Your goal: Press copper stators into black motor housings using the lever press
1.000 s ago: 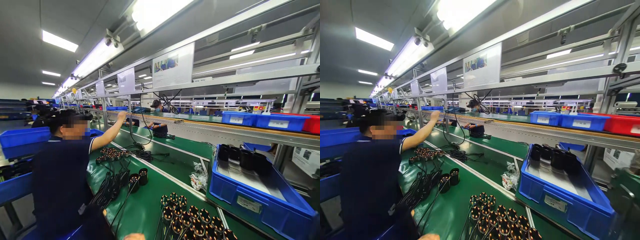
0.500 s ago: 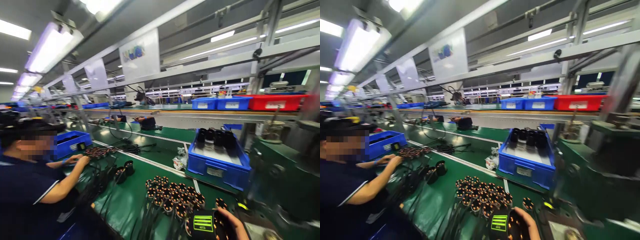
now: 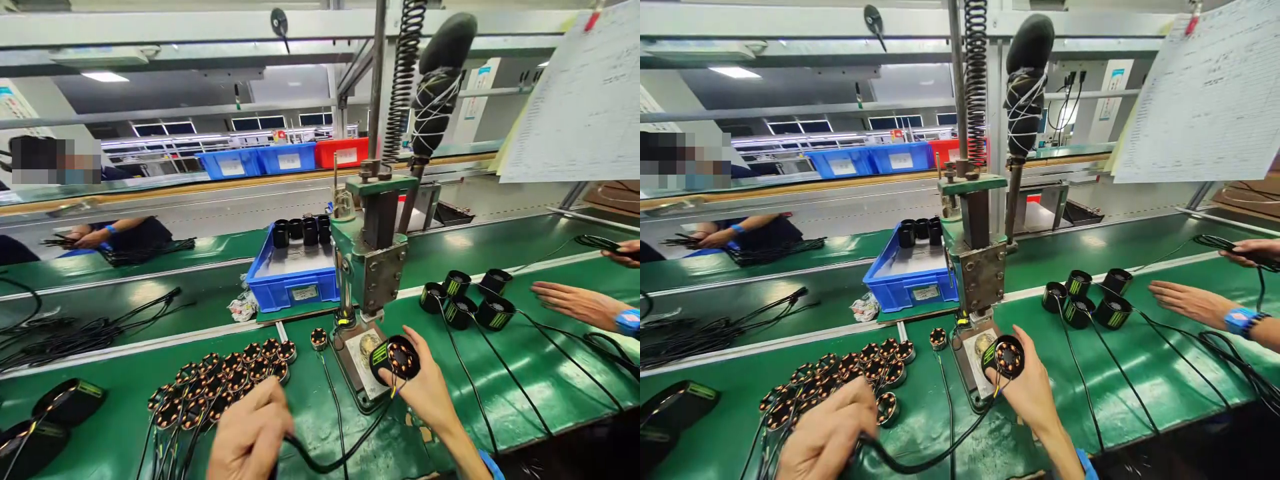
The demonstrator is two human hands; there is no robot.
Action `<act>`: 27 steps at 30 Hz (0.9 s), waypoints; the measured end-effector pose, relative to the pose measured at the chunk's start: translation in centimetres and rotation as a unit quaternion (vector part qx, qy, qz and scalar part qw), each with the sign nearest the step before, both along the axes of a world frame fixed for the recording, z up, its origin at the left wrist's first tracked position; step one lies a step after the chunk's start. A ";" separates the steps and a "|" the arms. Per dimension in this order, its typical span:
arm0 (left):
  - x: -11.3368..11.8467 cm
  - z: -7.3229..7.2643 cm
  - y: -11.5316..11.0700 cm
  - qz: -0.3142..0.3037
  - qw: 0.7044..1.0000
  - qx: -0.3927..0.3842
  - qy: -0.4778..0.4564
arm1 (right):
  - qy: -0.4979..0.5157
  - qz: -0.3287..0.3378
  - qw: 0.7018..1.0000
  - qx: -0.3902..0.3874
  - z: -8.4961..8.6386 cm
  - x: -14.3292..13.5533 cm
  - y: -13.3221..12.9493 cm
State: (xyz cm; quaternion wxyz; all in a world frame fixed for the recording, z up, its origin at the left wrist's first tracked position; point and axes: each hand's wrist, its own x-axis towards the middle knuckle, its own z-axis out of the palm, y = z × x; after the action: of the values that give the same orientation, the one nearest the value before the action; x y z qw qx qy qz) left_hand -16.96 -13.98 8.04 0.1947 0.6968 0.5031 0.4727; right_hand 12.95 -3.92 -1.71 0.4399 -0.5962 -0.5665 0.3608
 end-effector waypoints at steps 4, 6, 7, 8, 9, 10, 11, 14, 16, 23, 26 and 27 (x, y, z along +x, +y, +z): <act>4.8 -2.5 3.6 -0.051 0.993 -0.063 0.081 | -0.005 0.057 0.998 0.029 0.1 0.4 2.9; 6.2 -4.7 4.8 -0.037 0.982 -0.149 0.108 | -0.012 0.098 0.994 0.034 0.3 0.2 4.3; 6.7 -5.9 5.5 -0.028 0.975 -0.187 0.117 | -0.014 0.119 0.992 0.037 0.5 0.0 4.9; 7.1 -7.1 6.1 -0.016 0.970 -0.211 0.116 | -0.015 0.137 0.990 0.040 0.7 -0.3 5.4; 7.6 -8.1 6.9 -0.007 0.970 -0.219 0.105 | -0.017 0.152 0.987 0.040 0.9 -0.7 5.8; 8.1 -9.0 7.7 -0.002 0.974 -0.211 0.085 | -0.020 0.167 0.985 0.039 1.2 -1.1 6.1; 8.7 -9.8 8.6 0.000 0.979 -0.194 0.055 | -0.020 0.182 0.982 0.039 1.4 -1.4 6.4; 11.1 -11.3 11.2 -0.016 0.987 -0.153 -0.049 | 0.002 0.235 0.971 0.049 2.2 -1.6 6.7; 12.8 -12.0 12.5 -0.023 0.982 -0.154 -0.109 | 0.003 0.272 0.961 0.052 3.1 -0.4 6.7; 15.3 -13.9 13.0 0.066 0.981 -0.120 -0.137 | -0.184 0.011 0.935 0.304 19.8 5.7 6.0; 15.3 -13.9 12.8 0.093 0.980 -0.119 -0.127 | -0.131 -0.121 0.851 0.495 31.6 3.7 8.2; 15.2 -13.8 12.8 0.094 0.980 -0.123 -0.122 | -0.158 -0.126 0.824 0.529 35.0 2.6 9.7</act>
State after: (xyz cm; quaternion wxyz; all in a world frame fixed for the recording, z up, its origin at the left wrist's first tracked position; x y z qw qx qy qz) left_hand -1.81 -1.13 -5.80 0.2938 0.5545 0.5930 0.5044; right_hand 15.51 5.76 33.25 0.6343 -0.3866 -0.6520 -0.1518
